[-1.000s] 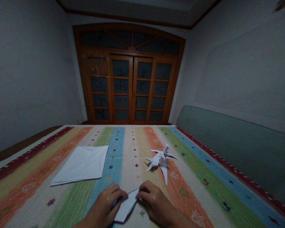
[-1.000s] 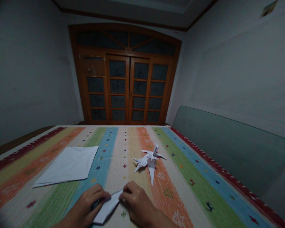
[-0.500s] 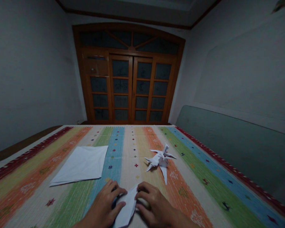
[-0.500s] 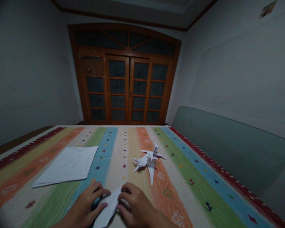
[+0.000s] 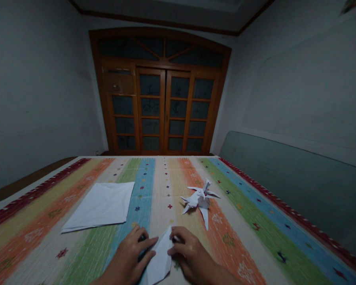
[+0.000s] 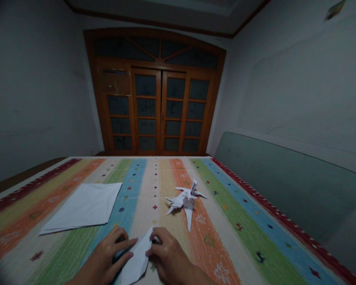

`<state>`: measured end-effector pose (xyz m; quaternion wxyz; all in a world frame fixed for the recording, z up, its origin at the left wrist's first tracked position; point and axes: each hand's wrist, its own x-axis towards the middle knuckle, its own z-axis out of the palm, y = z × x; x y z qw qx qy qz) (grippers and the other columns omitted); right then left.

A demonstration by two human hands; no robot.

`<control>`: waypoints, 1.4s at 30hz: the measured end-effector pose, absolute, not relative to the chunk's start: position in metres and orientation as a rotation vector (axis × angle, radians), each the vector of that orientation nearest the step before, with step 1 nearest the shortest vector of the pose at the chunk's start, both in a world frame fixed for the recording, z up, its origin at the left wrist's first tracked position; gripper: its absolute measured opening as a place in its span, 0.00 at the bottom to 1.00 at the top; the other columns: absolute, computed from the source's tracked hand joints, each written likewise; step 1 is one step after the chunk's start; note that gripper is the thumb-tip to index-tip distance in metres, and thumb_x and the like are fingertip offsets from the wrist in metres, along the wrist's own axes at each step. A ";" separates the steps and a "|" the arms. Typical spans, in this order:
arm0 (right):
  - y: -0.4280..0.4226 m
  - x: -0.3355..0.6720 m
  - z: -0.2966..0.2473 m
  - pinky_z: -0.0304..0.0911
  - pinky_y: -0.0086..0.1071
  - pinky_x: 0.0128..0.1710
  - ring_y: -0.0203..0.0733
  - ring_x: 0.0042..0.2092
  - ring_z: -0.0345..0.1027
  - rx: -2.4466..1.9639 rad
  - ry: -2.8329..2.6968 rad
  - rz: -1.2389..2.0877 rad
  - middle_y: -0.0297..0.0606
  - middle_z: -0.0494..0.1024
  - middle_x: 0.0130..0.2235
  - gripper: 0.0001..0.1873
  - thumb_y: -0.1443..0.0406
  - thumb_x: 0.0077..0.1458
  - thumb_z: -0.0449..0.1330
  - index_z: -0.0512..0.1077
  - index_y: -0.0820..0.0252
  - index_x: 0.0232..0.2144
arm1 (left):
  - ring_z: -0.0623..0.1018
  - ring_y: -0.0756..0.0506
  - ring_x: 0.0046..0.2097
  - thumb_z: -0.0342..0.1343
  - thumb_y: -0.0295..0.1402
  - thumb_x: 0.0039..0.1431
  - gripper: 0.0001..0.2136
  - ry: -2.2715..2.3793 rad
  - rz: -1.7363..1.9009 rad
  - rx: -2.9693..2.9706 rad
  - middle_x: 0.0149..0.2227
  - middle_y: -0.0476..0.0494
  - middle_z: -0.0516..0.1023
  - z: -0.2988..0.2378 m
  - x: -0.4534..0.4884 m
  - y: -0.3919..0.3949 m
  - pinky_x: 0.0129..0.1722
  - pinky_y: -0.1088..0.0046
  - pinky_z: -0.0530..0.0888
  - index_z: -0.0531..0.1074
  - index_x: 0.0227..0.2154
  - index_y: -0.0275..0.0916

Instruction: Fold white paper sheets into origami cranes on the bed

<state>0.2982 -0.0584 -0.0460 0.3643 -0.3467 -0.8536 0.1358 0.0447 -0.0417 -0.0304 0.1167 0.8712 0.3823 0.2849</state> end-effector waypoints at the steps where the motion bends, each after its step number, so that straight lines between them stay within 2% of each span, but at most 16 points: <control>1: -0.057 0.298 -0.048 0.70 0.34 0.44 0.46 0.47 0.73 -0.913 -2.183 0.320 0.44 0.77 0.45 0.15 0.79 0.54 0.61 0.80 0.57 0.38 | 0.79 0.39 0.42 0.62 0.30 0.65 0.12 1.106 0.830 2.576 0.39 0.43 0.79 -0.031 0.044 -0.042 0.49 0.59 0.76 0.81 0.49 0.48; 6: -0.055 0.298 -0.047 0.70 0.36 0.40 0.47 0.42 0.73 -1.097 -2.114 0.292 0.44 0.78 0.39 0.15 0.78 0.55 0.59 0.81 0.59 0.38 | 0.80 0.39 0.43 0.62 0.29 0.63 0.15 1.082 0.842 2.574 0.40 0.43 0.79 -0.032 0.045 -0.041 0.49 0.62 0.76 0.80 0.51 0.49; 9: -0.059 0.296 -0.039 0.70 0.37 0.46 0.48 0.45 0.73 -1.123 -2.086 0.406 0.45 0.78 0.43 0.17 0.78 0.54 0.59 0.81 0.59 0.40 | 0.80 0.40 0.43 0.64 0.28 0.61 0.15 1.102 0.850 2.465 0.39 0.45 0.80 -0.033 0.045 -0.038 0.48 0.63 0.76 0.81 0.50 0.49; 12: -0.063 0.293 -0.034 0.67 0.44 0.53 0.53 0.50 0.71 -1.233 -2.059 0.471 0.46 0.77 0.47 0.14 0.73 0.52 0.65 0.78 0.60 0.43 | 0.80 0.39 0.45 0.66 0.28 0.57 0.14 1.180 0.823 2.331 0.39 0.45 0.81 -0.034 0.046 -0.034 0.55 0.55 0.73 0.83 0.46 0.47; 15: -0.065 0.290 -0.036 0.62 0.53 0.58 0.60 0.55 0.67 -1.362 -2.043 0.519 0.50 0.75 0.53 0.30 0.67 0.45 0.73 0.72 0.60 0.52 | 0.80 0.37 0.46 0.68 0.28 0.53 0.13 1.253 0.778 2.247 0.39 0.46 0.82 -0.032 0.049 -0.033 0.63 0.42 0.63 0.83 0.42 0.46; 16: -0.065 0.289 -0.038 0.61 0.55 0.59 0.62 0.56 0.66 -1.384 -2.041 0.532 0.51 0.73 0.56 0.35 0.67 0.44 0.74 0.70 0.60 0.55 | 0.80 0.36 0.46 0.68 0.28 0.53 0.12 1.272 0.765 2.232 0.39 0.46 0.82 -0.031 0.050 -0.033 0.64 0.40 0.60 0.83 0.40 0.46; 18: -0.066 0.289 -0.042 0.58 0.57 0.61 0.63 0.59 0.64 -1.397 -2.040 0.553 0.53 0.71 0.58 0.39 0.67 0.45 0.73 0.66 0.59 0.58 | 0.79 0.36 0.46 0.68 0.28 0.52 0.10 1.306 0.740 2.214 0.38 0.46 0.82 -0.029 0.052 -0.035 0.62 0.41 0.62 0.82 0.38 0.44; 21: -0.067 0.288 -0.048 0.57 0.57 0.62 0.63 0.60 0.63 -1.407 -2.015 0.559 0.53 0.70 0.59 0.38 0.69 0.45 0.73 0.66 0.59 0.57 | 0.78 0.36 0.45 0.68 0.28 0.51 0.08 1.336 0.705 2.204 0.38 0.46 0.81 -0.025 0.056 -0.038 0.58 0.46 0.67 0.79 0.35 0.42; 27: -0.066 0.287 -0.052 0.57 0.56 0.63 0.64 0.61 0.63 -1.445 -1.942 0.559 0.53 0.71 0.59 0.37 0.72 0.42 0.74 0.68 0.58 0.55 | 0.76 0.37 0.46 0.67 0.27 0.51 0.05 1.349 0.679 2.205 0.38 0.47 0.78 -0.029 0.056 -0.039 0.60 0.47 0.63 0.77 0.28 0.41; 31: -0.065 0.289 -0.053 0.58 0.54 0.63 0.61 0.62 0.63 -1.365 -1.978 0.575 0.51 0.71 0.59 0.35 0.73 0.42 0.74 0.71 0.58 0.54 | 0.76 0.38 0.46 0.67 0.27 0.53 0.05 1.275 0.696 2.216 0.38 0.48 0.78 -0.029 0.053 -0.038 0.61 0.48 0.62 0.77 0.28 0.41; 34: -0.065 0.290 -0.052 0.59 0.53 0.64 0.59 0.61 0.64 -1.295 -2.002 0.623 0.50 0.71 0.59 0.28 0.75 0.44 0.72 0.76 0.58 0.49 | 0.76 0.38 0.45 0.67 0.27 0.54 0.04 1.213 0.716 2.224 0.38 0.47 0.79 -0.027 0.051 -0.040 0.61 0.49 0.62 0.78 0.30 0.41; 38: -0.064 0.294 -0.051 0.60 0.49 0.64 0.54 0.62 0.64 -1.174 -2.027 0.710 0.46 0.70 0.60 0.18 0.78 0.48 0.67 0.81 0.56 0.40 | 0.75 0.39 0.46 0.67 0.24 0.53 0.10 1.152 0.767 2.232 0.40 0.46 0.79 -0.027 0.048 -0.042 0.60 0.52 0.65 0.82 0.36 0.45; 42: -0.064 0.302 -0.047 0.63 0.48 0.62 0.51 0.62 0.65 -0.967 -2.143 0.661 0.44 0.72 0.61 0.25 0.80 0.49 0.61 0.83 0.51 0.43 | 0.75 0.38 0.47 0.65 0.22 0.53 0.11 1.098 0.754 2.250 0.40 0.46 0.76 -0.028 0.044 -0.043 0.60 0.51 0.66 0.84 0.34 0.47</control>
